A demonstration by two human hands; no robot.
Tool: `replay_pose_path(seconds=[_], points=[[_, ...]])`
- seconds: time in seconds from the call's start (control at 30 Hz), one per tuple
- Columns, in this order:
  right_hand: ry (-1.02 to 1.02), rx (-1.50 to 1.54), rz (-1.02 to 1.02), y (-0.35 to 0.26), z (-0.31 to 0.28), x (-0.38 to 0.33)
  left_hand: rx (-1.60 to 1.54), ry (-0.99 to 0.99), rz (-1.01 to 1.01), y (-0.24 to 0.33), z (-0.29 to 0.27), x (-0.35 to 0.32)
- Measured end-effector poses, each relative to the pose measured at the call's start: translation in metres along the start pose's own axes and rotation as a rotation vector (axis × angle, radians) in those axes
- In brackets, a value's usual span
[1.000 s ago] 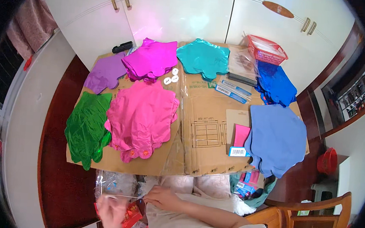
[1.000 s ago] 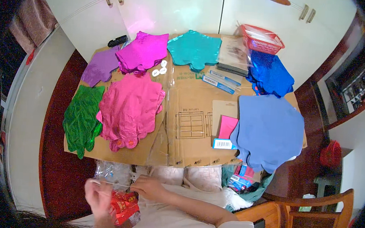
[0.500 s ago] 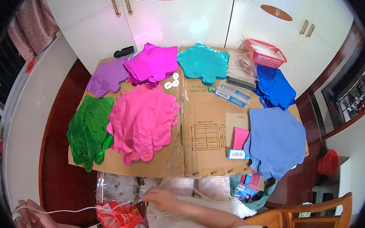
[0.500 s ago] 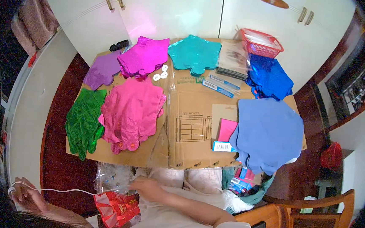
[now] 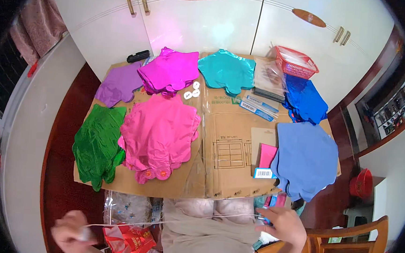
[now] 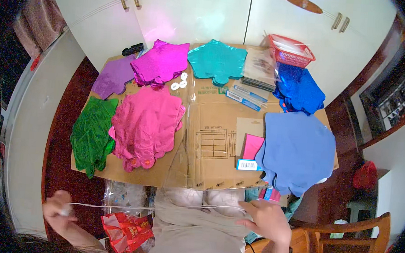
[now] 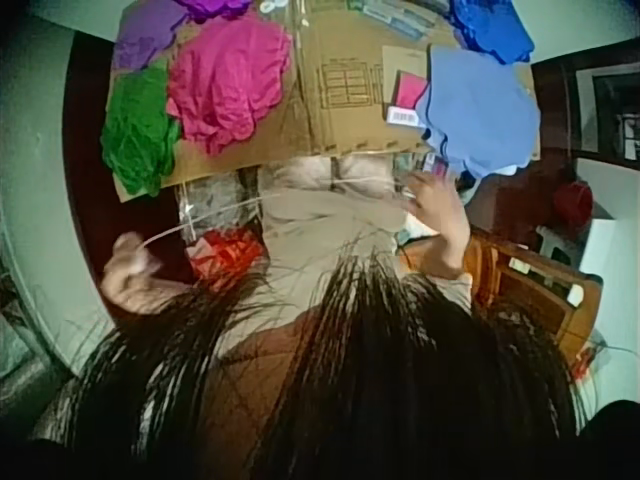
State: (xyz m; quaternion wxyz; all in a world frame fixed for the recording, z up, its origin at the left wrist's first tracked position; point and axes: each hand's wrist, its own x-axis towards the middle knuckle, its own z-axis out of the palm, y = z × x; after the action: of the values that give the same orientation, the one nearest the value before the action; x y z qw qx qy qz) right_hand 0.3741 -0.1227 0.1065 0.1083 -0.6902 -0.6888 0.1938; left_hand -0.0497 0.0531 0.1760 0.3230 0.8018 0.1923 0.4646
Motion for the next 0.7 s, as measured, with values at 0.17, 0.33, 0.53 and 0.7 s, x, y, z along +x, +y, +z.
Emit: replay_pose_path(seconds=[0.17,0.33,0.53,0.7], points=[[0.141,0.587,-0.383,-0.044,0.027,0.029,0.216,-0.725,-0.227,0.008,0.082,0.033],[-0.027,0.985,-0.449,-0.093,0.074,0.068,-0.335,-0.648,-0.172,-0.016,0.139,0.022],[-0.239,1.501,-0.002,-0.080,0.131,0.061,-1.179,0.080,-0.806,-0.014,0.167,-0.025],[0.195,1.196,-0.239,-0.086,0.115,0.055,0.211,-0.193,-0.248,-0.035,0.172,-0.009]])
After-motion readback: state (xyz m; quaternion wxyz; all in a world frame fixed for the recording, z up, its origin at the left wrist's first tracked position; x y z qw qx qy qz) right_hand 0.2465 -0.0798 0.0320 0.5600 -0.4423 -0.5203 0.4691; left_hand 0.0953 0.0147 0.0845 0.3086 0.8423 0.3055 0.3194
